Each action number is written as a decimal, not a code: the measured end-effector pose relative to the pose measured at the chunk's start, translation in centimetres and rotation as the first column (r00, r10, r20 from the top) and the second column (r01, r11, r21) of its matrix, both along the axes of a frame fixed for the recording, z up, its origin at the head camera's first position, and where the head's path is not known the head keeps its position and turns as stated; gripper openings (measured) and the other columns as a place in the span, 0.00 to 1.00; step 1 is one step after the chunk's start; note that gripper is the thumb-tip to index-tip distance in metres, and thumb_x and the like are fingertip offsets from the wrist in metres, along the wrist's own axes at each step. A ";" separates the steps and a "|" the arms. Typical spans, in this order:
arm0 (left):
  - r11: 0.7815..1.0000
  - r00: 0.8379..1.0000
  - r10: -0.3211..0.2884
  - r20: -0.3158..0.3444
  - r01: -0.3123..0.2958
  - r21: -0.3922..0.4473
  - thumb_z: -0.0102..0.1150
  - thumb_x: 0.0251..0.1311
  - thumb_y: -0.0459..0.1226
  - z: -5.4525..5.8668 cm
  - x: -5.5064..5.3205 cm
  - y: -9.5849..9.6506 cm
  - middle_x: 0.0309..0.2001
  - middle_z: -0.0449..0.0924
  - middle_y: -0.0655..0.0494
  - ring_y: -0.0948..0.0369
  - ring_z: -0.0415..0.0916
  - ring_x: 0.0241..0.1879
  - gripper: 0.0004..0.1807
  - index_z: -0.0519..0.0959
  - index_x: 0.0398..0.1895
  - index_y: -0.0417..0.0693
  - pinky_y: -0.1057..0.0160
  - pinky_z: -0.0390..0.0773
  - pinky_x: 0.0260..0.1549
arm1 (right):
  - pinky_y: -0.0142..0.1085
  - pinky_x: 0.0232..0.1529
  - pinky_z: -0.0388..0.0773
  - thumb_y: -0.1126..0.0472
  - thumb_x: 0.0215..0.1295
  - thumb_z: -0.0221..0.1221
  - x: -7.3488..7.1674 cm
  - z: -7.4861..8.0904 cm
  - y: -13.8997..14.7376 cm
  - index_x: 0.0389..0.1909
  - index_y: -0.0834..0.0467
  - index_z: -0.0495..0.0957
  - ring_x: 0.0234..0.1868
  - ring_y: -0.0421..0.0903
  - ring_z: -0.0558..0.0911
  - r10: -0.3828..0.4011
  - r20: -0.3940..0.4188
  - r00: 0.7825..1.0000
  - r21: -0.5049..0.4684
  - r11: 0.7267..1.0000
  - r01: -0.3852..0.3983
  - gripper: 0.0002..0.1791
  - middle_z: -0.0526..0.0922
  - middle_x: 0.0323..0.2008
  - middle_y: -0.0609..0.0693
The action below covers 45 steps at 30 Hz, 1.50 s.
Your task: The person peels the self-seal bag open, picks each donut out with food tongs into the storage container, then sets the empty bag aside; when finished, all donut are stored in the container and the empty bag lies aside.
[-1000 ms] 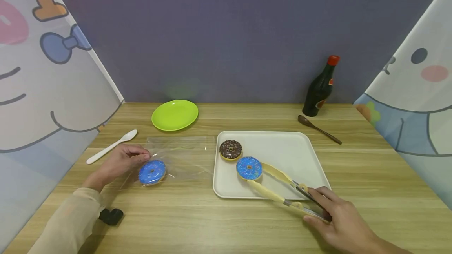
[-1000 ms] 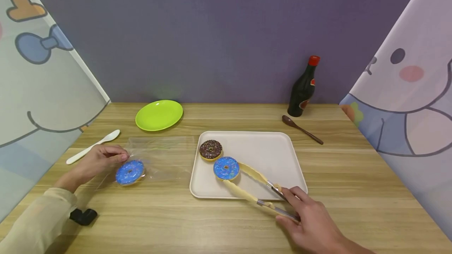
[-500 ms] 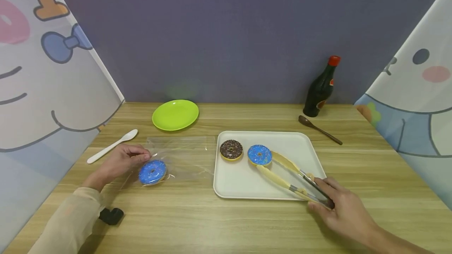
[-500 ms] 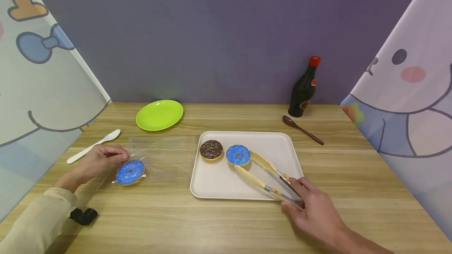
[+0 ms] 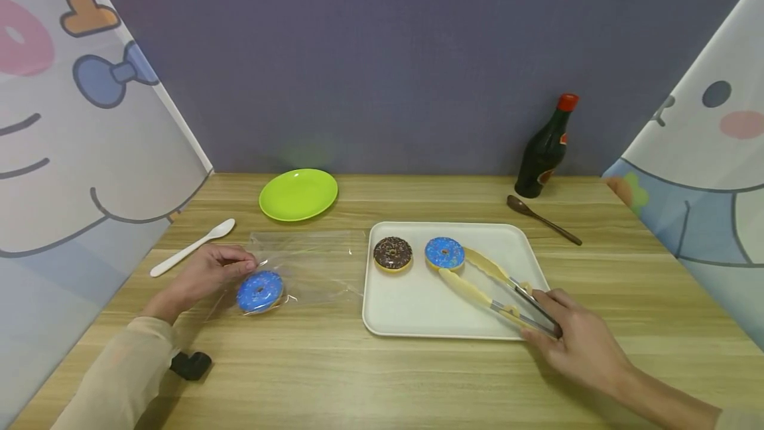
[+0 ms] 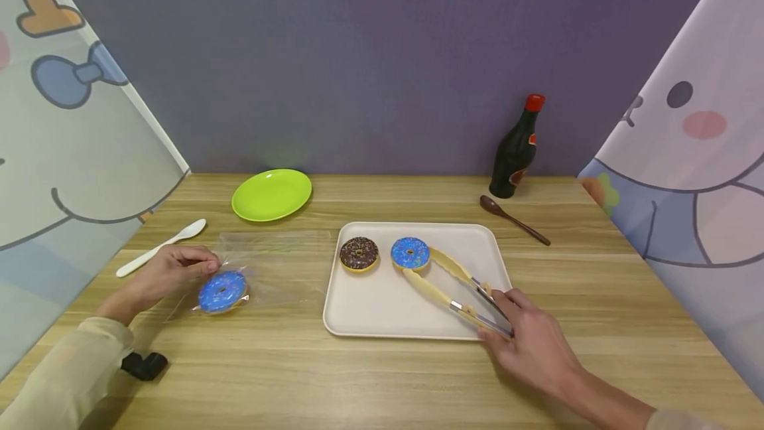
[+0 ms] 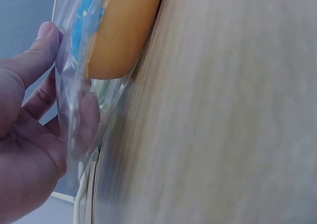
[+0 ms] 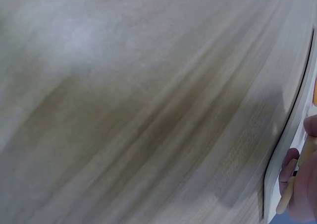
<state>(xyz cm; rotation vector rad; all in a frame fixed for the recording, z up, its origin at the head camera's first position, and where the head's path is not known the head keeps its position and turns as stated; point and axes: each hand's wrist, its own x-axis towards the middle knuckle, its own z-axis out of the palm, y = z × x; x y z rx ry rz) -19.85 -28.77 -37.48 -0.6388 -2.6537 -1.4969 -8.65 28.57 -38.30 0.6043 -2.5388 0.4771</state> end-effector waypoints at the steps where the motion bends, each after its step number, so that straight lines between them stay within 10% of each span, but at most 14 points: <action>1: 1.000 1.000 -0.003 -0.002 0.003 0.003 0.62 0.59 0.29 0.0 0.0 0.0 0.32 0.81 0.51 0.67 0.75 0.31 0.05 0.83 0.34 0.33 0.68 0.77 0.28 | 0.29 0.19 0.62 0.58 0.35 0.76 0.0 0.0 0.0 0.46 0.68 0.79 0.23 0.33 0.65 -0.005 0.004 1.000 0.002 1.000 0.005 0.34 0.77 0.35 0.47; 32: 1.000 1.000 0.010 0.007 -0.010 -0.015 0.62 0.59 0.29 0.1 -0.1 0.1 0.33 0.82 0.55 0.67 0.75 0.32 0.04 0.84 0.35 0.36 0.70 0.76 0.30 | 0.28 0.18 0.62 0.57 0.40 0.75 -0.1 0.8 -0.6 0.51 0.69 0.76 0.21 0.31 0.64 -0.063 0.065 0.996 -0.076 0.995 0.068 0.36 0.75 0.38 0.49; 45: 1.000 1.000 0.009 0.014 -0.009 -0.001 0.63 0.58 0.32 -0.1 -0.3 0.0 0.33 0.81 0.49 0.68 0.75 0.32 0.08 0.83 0.35 0.33 0.70 0.76 0.29 | 0.19 0.19 0.59 0.60 0.36 0.76 -0.4 1.0 -3.9 0.49 0.65 0.79 0.21 0.29 0.64 0.144 -0.018 0.989 -0.117 0.982 -0.145 0.34 0.76 0.36 0.43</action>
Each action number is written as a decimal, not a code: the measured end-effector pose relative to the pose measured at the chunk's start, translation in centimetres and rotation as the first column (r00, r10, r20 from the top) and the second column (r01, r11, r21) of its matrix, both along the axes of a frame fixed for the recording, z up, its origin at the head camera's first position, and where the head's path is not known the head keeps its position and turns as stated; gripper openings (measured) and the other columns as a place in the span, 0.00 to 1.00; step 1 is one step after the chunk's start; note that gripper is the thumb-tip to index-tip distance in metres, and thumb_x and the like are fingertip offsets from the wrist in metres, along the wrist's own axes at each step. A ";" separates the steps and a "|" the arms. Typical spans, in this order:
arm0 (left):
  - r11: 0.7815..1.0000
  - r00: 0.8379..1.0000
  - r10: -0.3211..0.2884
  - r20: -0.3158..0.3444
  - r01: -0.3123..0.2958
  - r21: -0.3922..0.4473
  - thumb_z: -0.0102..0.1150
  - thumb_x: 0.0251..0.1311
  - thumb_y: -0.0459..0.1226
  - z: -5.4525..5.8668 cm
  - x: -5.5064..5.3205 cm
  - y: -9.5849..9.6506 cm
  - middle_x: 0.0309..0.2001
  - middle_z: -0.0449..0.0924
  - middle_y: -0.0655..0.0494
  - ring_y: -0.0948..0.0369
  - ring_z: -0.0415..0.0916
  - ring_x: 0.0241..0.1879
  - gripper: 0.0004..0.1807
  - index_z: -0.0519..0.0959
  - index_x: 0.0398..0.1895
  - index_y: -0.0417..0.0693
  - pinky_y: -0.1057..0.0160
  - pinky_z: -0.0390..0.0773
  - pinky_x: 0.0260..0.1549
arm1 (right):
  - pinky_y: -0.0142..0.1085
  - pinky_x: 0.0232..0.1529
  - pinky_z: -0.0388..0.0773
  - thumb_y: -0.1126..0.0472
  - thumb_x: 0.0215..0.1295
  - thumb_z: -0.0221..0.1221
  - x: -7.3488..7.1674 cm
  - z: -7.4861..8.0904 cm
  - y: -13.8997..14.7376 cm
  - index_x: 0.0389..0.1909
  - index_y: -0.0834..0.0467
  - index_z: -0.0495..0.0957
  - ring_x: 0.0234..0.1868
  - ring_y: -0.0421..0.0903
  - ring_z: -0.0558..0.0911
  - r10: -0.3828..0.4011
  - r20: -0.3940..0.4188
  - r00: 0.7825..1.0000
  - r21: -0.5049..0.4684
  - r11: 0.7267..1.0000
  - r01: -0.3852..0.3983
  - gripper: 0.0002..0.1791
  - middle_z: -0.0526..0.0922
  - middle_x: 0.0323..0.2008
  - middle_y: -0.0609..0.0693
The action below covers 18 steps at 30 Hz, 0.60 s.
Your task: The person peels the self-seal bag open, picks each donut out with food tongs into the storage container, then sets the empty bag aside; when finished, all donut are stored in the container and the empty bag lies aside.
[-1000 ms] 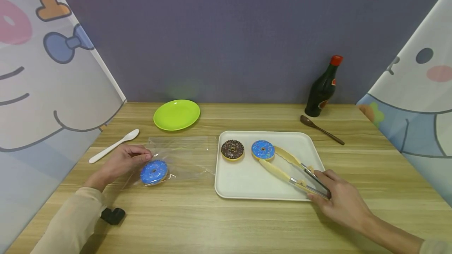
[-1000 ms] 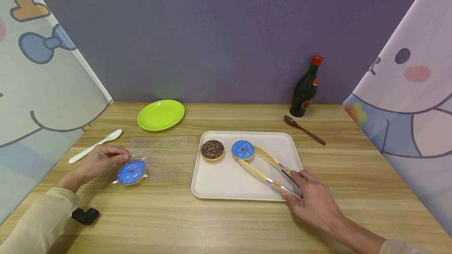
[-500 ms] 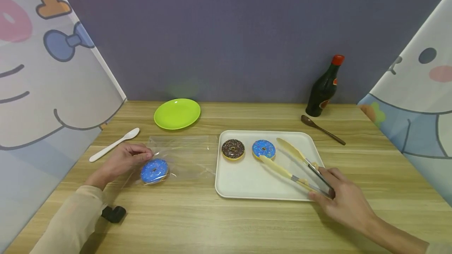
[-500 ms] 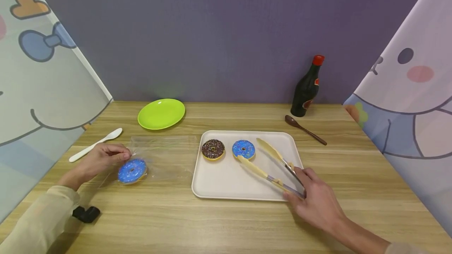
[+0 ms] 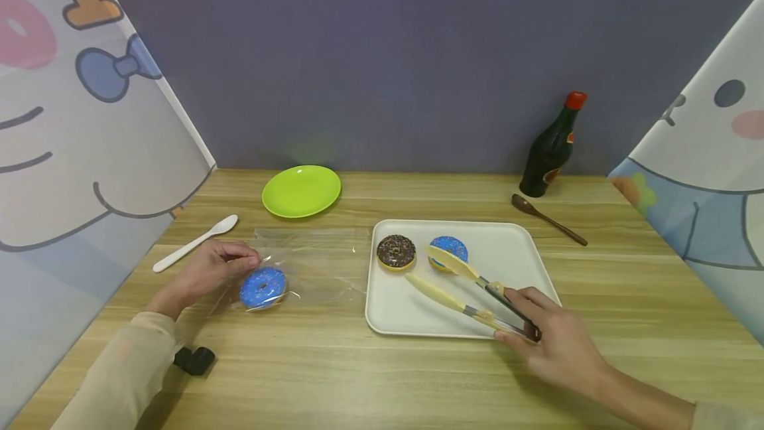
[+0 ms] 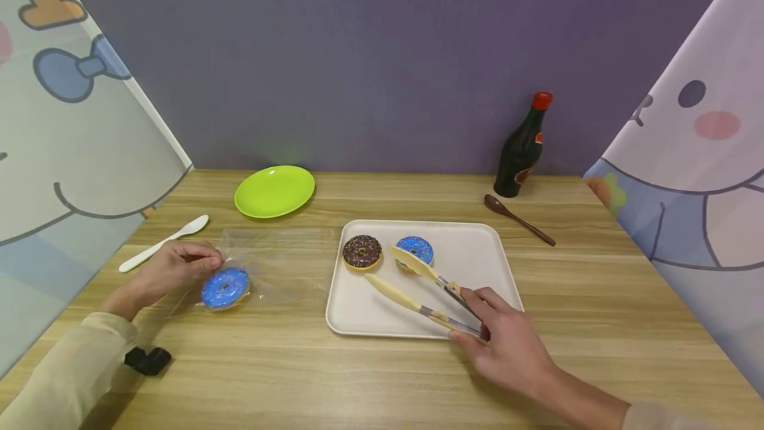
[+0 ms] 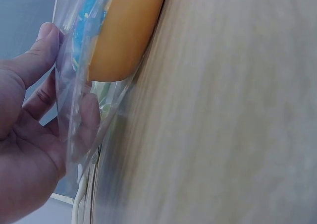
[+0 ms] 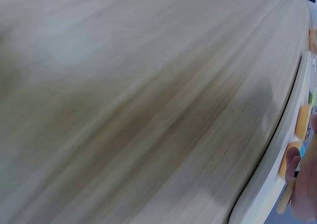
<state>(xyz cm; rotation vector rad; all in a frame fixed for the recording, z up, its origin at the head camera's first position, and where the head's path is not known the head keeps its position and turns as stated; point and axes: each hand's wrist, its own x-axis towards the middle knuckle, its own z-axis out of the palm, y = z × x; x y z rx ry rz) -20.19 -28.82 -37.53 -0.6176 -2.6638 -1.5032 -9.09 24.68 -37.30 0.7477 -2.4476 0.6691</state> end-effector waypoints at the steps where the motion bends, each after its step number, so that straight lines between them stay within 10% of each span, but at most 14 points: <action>1: 1.000 1.000 0.000 -0.001 0.000 0.000 0.63 0.58 0.32 0.0 0.0 0.0 0.33 0.81 0.49 0.67 0.75 0.32 0.08 0.83 0.35 0.33 0.70 0.76 0.29 | 0.19 0.20 0.59 0.59 0.36 0.76 -0.1 0.0 -0.4 0.49 0.65 0.79 0.22 0.29 0.64 0.010 0.004 1.000 -0.001 1.000 -0.010 0.34 0.77 0.37 0.43; 18: 1.000 1.000 -0.018 0.001 0.018 0.017 0.62 0.59 0.29 0.3 0.2 0.0 0.33 0.81 0.51 0.66 0.75 0.31 0.06 0.83 0.35 0.32 0.69 0.76 0.28 | 0.23 0.20 0.63 0.57 0.48 0.72 -1.9 -0.1 -6.8 0.51 0.67 0.77 0.20 0.30 0.64 0.158 0.149 0.976 0.002 0.987 -0.160 0.30 0.78 0.40 0.45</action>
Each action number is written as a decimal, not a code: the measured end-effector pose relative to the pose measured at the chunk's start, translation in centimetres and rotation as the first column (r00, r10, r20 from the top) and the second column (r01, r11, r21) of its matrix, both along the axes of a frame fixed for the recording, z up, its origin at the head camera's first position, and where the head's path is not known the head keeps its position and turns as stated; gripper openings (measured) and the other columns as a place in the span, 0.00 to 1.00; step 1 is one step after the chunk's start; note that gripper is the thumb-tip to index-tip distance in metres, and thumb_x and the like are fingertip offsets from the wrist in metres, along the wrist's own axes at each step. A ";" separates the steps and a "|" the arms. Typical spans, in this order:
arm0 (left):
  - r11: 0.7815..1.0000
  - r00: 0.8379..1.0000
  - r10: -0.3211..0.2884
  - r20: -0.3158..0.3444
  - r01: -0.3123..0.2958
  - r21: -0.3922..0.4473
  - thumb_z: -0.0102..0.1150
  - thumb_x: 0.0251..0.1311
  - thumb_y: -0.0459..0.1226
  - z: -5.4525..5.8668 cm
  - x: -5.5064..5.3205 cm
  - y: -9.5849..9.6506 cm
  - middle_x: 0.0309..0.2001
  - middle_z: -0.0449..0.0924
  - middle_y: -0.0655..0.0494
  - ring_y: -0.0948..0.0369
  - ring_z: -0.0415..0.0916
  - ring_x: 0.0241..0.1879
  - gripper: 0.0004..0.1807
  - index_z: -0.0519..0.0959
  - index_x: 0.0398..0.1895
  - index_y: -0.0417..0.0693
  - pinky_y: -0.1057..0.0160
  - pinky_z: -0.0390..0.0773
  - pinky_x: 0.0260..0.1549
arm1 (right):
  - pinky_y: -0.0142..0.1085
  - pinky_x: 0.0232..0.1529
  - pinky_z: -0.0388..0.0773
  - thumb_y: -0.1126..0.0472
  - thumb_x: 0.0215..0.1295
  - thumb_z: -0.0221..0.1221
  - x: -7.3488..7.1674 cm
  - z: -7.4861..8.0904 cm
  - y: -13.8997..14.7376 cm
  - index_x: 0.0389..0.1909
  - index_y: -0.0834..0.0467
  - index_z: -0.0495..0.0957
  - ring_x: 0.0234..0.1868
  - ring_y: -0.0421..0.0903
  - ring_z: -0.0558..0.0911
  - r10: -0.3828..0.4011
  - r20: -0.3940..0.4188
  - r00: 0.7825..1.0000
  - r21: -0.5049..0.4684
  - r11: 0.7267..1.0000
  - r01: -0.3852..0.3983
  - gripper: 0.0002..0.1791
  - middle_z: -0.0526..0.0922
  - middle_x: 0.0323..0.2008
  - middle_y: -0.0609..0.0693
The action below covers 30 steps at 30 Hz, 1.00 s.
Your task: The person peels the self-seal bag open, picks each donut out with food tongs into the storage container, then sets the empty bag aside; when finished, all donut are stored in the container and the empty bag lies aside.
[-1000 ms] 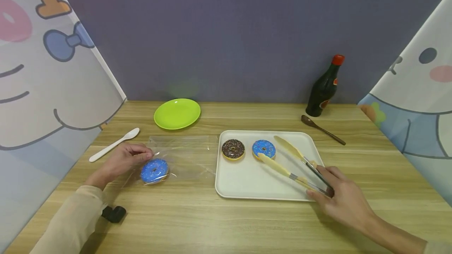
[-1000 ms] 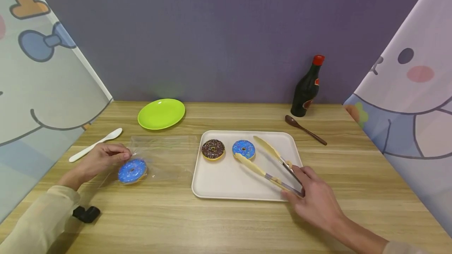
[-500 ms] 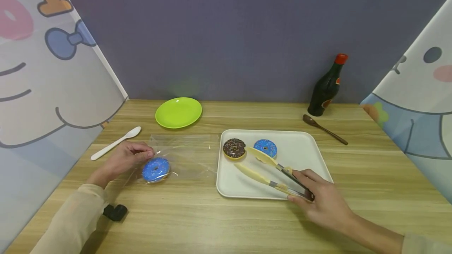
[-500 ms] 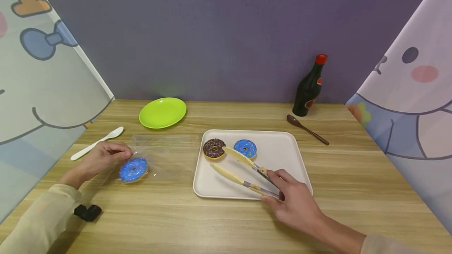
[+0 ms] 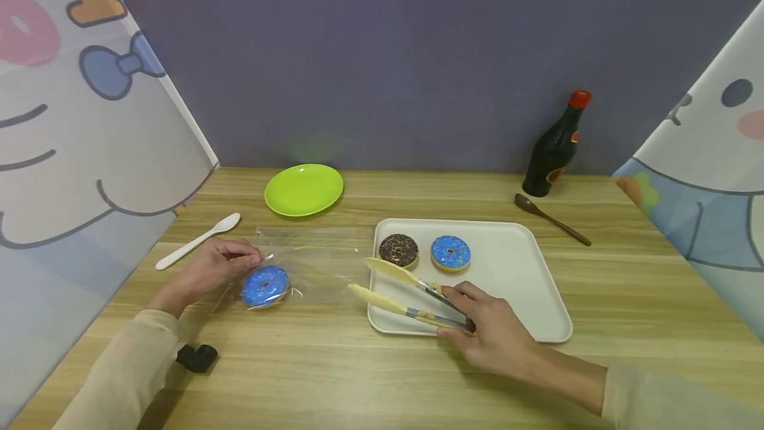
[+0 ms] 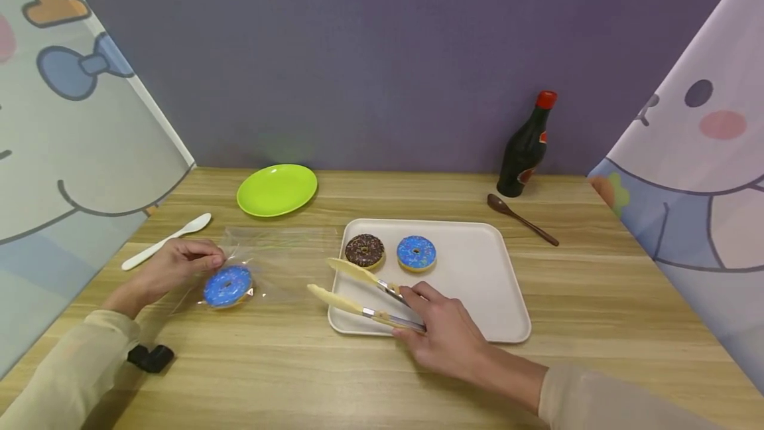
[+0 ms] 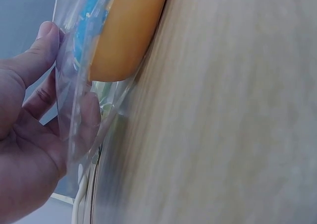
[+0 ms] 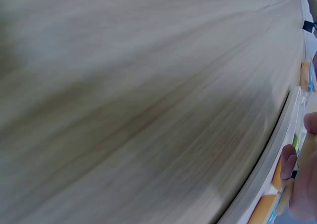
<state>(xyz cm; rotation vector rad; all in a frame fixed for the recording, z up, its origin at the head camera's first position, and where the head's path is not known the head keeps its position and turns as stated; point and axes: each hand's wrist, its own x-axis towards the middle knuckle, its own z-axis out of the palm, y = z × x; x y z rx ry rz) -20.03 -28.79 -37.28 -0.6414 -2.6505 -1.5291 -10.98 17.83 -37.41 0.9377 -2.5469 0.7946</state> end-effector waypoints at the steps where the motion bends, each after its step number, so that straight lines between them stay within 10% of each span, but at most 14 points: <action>1: 1.000 1.000 -0.003 0.003 0.003 0.002 0.62 0.59 0.29 0.0 0.0 0.0 0.32 0.81 0.52 0.66 0.75 0.31 0.06 0.83 0.35 0.32 0.69 0.76 0.28 | 0.23 0.20 0.63 0.57 0.48 0.72 -0.1 0.0 -0.2 0.51 0.67 0.77 0.20 0.30 0.64 -0.002 0.002 1.000 0.003 1.000 0.002 0.30 0.78 0.40 0.44; 30: 1.000 1.000 -0.005 0.006 0.005 0.004 0.62 0.59 0.29 0.0 0.0 0.1 0.33 0.82 0.53 0.66 0.77 0.33 0.06 0.82 0.35 0.31 0.69 0.77 0.30 | 0.36 0.36 0.76 0.50 0.51 0.68 -3.9 1.7 -5.9 0.55 0.62 0.77 0.41 0.41 0.78 0.083 0.067 0.994 0.190 0.977 -0.094 0.32 0.78 0.46 0.48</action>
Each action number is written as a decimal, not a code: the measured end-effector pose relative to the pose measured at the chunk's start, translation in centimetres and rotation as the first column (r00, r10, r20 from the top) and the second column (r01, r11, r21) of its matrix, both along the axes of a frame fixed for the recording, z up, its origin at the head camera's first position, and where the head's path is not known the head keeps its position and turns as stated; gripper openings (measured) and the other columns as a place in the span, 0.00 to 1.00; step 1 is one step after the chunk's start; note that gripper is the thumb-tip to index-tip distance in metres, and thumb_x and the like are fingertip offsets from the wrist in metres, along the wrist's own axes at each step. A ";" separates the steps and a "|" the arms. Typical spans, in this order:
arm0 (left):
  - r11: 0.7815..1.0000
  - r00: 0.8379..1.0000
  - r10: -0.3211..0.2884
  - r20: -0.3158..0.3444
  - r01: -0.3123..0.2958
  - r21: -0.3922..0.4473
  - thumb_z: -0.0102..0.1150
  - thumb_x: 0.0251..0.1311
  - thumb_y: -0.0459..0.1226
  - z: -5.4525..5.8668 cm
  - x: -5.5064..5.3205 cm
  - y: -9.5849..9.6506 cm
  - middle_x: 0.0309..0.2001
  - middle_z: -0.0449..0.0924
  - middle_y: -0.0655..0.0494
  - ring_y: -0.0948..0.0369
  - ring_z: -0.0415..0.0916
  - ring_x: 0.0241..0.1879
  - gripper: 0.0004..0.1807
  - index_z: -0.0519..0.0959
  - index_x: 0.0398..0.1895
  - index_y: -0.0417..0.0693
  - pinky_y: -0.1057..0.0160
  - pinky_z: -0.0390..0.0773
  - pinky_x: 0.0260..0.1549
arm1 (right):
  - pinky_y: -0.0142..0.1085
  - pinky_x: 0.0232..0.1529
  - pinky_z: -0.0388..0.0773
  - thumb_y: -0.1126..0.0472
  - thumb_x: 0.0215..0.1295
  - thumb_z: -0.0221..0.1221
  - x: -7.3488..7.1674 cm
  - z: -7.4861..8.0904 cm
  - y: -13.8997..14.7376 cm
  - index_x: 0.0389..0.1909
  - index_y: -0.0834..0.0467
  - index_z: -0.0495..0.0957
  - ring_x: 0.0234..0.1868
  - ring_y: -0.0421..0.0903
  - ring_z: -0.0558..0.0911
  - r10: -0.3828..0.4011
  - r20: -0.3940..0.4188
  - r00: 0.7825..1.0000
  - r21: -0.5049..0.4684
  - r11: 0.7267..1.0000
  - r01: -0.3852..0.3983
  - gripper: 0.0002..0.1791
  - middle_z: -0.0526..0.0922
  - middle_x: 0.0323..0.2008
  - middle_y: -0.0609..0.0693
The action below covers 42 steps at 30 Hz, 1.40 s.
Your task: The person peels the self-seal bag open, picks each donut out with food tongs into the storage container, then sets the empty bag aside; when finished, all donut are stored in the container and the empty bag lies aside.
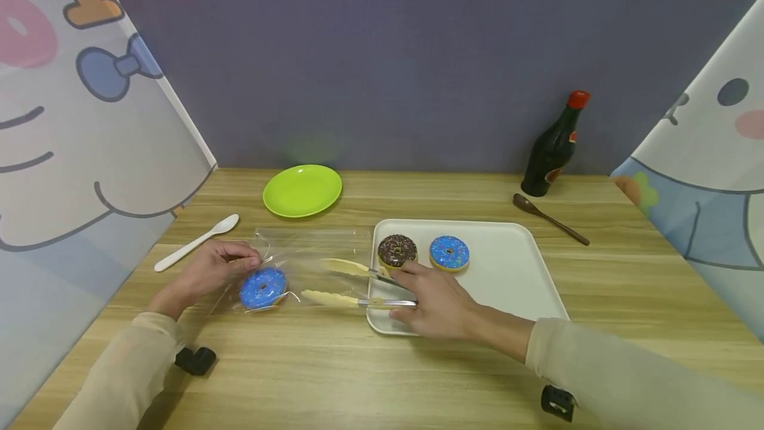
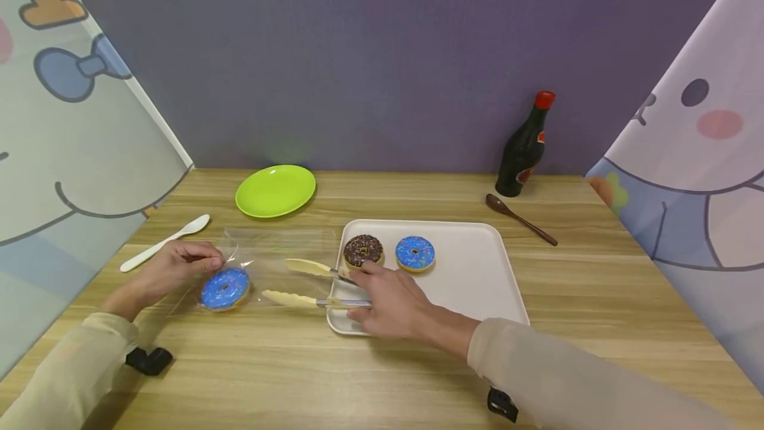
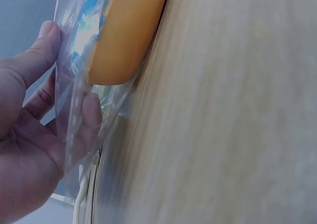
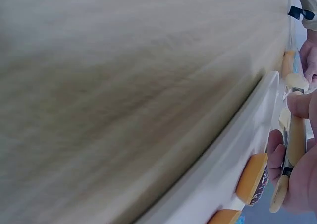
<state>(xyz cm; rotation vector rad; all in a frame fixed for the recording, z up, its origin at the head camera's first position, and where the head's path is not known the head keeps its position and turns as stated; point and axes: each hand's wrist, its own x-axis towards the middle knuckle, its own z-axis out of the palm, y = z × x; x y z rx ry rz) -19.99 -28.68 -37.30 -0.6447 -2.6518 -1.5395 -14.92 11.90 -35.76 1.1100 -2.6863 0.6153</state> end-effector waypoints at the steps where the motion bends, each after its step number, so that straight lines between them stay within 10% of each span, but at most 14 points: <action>1: 1.000 1.000 -0.004 0.000 0.004 0.004 0.62 0.59 0.28 0.0 0.0 0.0 0.33 0.82 0.53 0.66 0.77 0.33 0.06 0.82 0.35 0.31 0.69 0.77 0.30 | 0.35 0.33 0.76 0.49 0.51 0.68 -0.2 0.1 -0.2 0.55 0.62 0.77 0.39 0.40 0.77 0.004 0.001 1.000 0.010 1.000 -0.004 0.32 0.78 0.45 0.48; 42: 1.000 0.999 -0.020 -0.037 0.020 0.006 0.62 0.58 0.28 0.0 0.2 0.5 0.32 0.82 0.50 0.64 0.77 0.32 0.04 0.84 0.33 0.36 0.68 0.77 0.31 | 0.32 0.28 0.72 0.47 0.56 0.64 -2.8 0.3 -4.6 0.61 0.57 0.73 0.35 0.38 0.77 0.088 0.104 0.991 0.163 0.981 -0.104 0.33 0.77 0.49 0.45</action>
